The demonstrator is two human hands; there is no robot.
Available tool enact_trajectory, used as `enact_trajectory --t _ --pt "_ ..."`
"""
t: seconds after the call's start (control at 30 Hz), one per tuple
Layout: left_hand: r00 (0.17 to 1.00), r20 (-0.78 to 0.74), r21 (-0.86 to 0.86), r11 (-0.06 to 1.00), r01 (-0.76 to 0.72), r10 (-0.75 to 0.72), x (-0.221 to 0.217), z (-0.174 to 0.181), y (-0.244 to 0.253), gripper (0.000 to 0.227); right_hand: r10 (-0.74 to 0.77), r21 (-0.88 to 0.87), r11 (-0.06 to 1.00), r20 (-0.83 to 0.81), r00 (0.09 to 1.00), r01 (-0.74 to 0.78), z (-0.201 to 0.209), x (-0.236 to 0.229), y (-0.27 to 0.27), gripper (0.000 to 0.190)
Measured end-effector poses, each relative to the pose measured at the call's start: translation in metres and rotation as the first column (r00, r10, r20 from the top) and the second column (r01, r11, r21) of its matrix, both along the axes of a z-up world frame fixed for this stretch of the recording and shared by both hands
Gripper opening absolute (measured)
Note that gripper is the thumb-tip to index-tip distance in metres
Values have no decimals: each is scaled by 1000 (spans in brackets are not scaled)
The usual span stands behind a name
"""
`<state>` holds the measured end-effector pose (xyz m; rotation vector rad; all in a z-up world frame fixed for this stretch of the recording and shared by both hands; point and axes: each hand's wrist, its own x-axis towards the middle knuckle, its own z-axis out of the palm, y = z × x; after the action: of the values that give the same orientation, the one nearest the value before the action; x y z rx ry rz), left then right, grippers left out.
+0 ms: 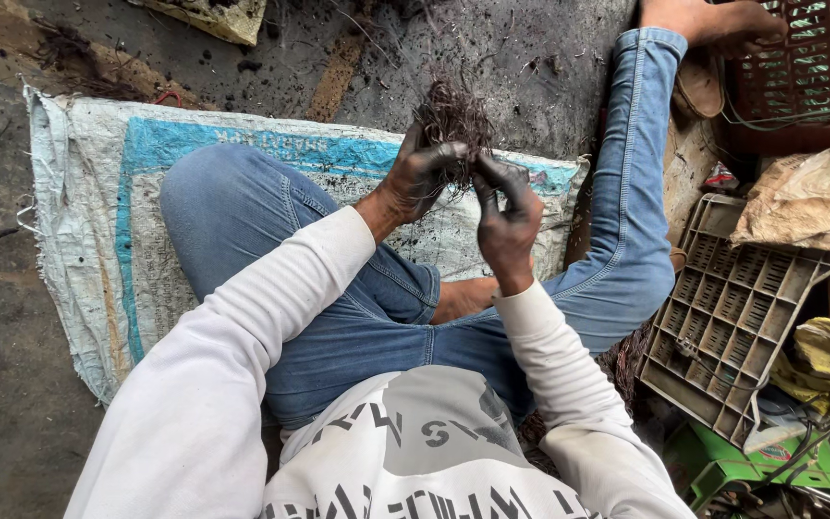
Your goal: The person sits cross-legged on a sack and repeatedly picks up clumps of tangled wire, untangles them by hand, and places the separated pieces into a pile. Scissors and pliers are visible nearby but not used.
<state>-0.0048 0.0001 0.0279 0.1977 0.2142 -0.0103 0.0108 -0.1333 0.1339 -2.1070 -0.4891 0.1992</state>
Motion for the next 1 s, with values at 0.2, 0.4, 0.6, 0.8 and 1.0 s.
enact_trajectory --t 0.2,0.4,0.6,0.8,1.0 --pt "989 -138 140 987 78 -59 7 1 0 61 378 -493 854 372 848 -165 12 -24 6 42" --pt "972 -236 -16 1000 -13 8 13 -12 -7 62 384 -426 888 485 786 -172 13 -29 -7 40" --pt "971 -235 -79 994 -73 53 14 -40 -24 75 490 -467 851 538 686 -242 16 -18 -9 41" --pt "966 -257 34 999 -32 40 14 -38 -24 73 627 -581 741 420 656 -337 29 20 20 36" --pt "985 -113 6 991 -133 133 15 -31 -17 60 427 -179 901 212 879 -395 34 40 39 13"
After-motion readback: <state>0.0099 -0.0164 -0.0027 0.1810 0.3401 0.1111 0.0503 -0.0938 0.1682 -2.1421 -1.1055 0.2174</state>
